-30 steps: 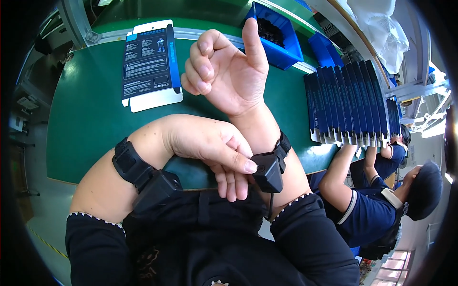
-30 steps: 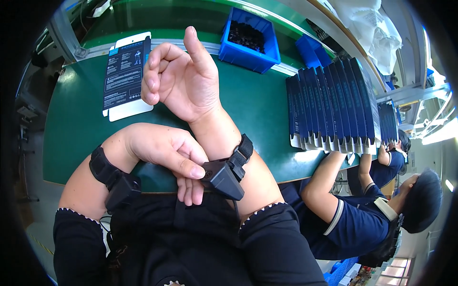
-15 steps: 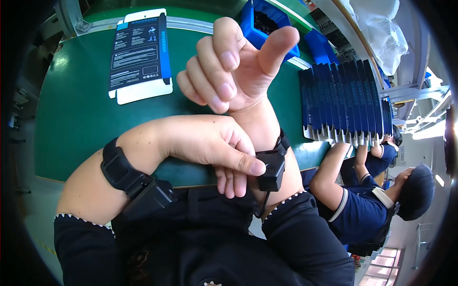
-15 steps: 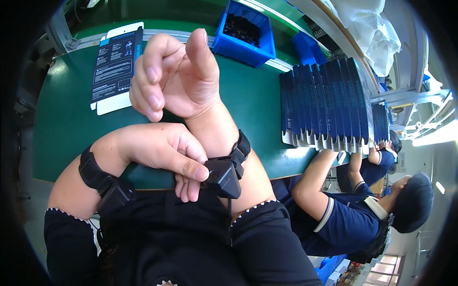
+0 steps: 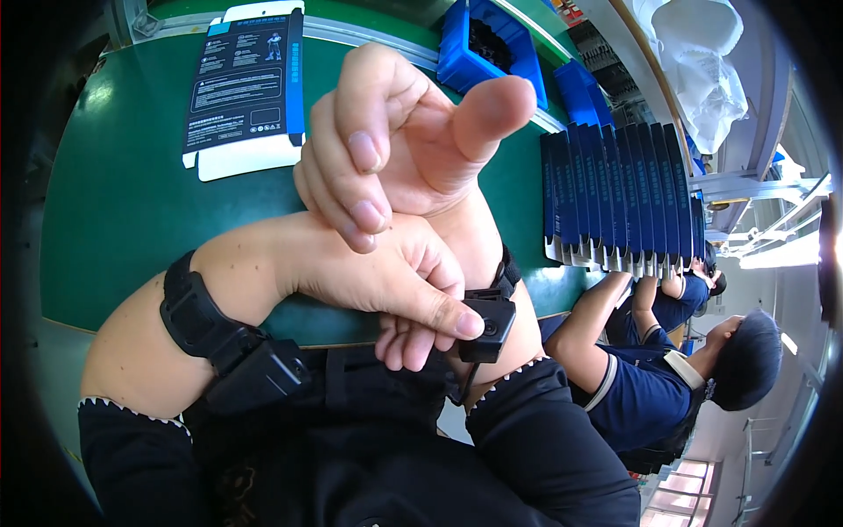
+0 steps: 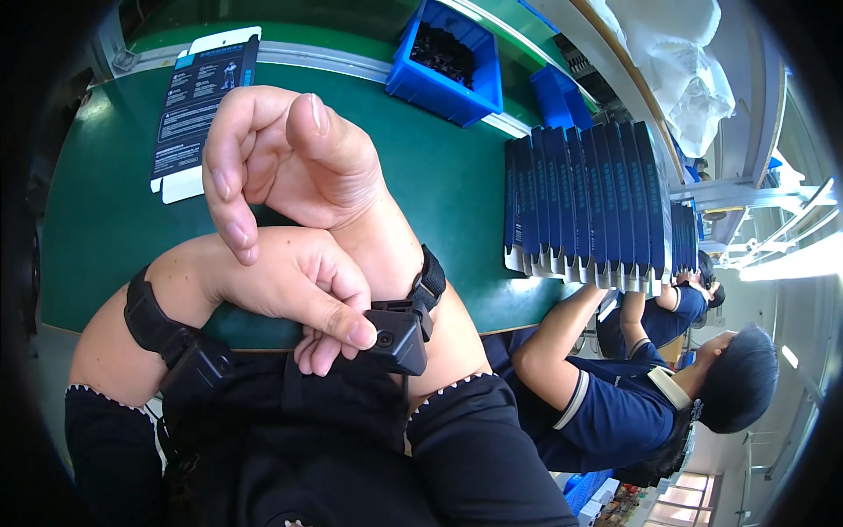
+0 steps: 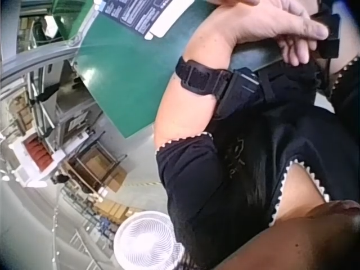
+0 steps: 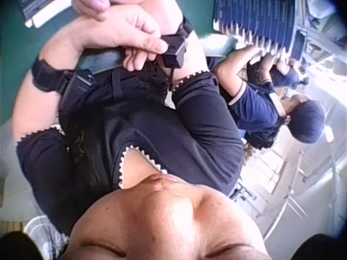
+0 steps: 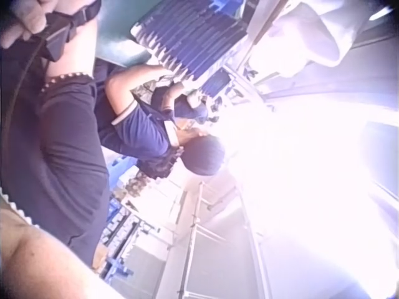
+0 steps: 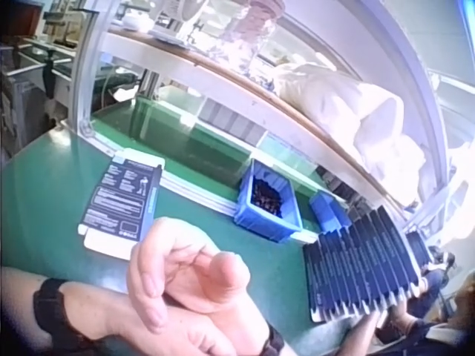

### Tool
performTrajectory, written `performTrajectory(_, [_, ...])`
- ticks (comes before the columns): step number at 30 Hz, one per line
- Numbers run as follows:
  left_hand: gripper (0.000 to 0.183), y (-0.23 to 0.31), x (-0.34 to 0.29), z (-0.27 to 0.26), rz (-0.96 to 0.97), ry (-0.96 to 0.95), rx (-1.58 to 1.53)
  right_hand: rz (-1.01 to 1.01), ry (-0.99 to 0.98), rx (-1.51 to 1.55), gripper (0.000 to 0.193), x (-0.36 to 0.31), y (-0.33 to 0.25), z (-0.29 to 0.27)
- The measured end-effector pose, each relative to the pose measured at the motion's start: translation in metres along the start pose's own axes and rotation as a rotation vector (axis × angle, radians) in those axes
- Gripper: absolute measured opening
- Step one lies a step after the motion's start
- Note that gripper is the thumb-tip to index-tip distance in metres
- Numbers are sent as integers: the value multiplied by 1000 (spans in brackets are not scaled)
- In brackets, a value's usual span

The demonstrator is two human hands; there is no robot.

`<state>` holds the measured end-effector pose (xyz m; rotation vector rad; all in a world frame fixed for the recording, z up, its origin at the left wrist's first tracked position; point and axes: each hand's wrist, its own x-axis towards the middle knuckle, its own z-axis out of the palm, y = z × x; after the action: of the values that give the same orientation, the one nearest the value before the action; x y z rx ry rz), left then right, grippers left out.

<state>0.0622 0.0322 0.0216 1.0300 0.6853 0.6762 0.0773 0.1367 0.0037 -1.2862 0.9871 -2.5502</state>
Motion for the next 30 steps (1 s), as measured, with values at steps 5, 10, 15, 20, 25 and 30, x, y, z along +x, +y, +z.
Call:
performTrajectory(5, [33,-13,6,-7,31,-72,-109,17,60,-15,62,-4,-1,1])
performTrajectory(10, [31,-10,3,-7,39,-82,-133,19,172,-18,62,-6,-1,8])
performTrajectory(15, [31,0,-1,-2,6,-38,-53,7,157,-75,57,-5,1,8])
performTrajectory(20, [33,-18,-1,-7,53,-83,-89,64,173,85,52,0,8,13])
performTrajectory(25, [24,-4,3,-5,23,-50,-14,152,262,-81,51,-4,-6,23])
performTrajectory(30, [24,-4,-1,-8,8,-54,12,252,342,-231,50,-3,-8,26])
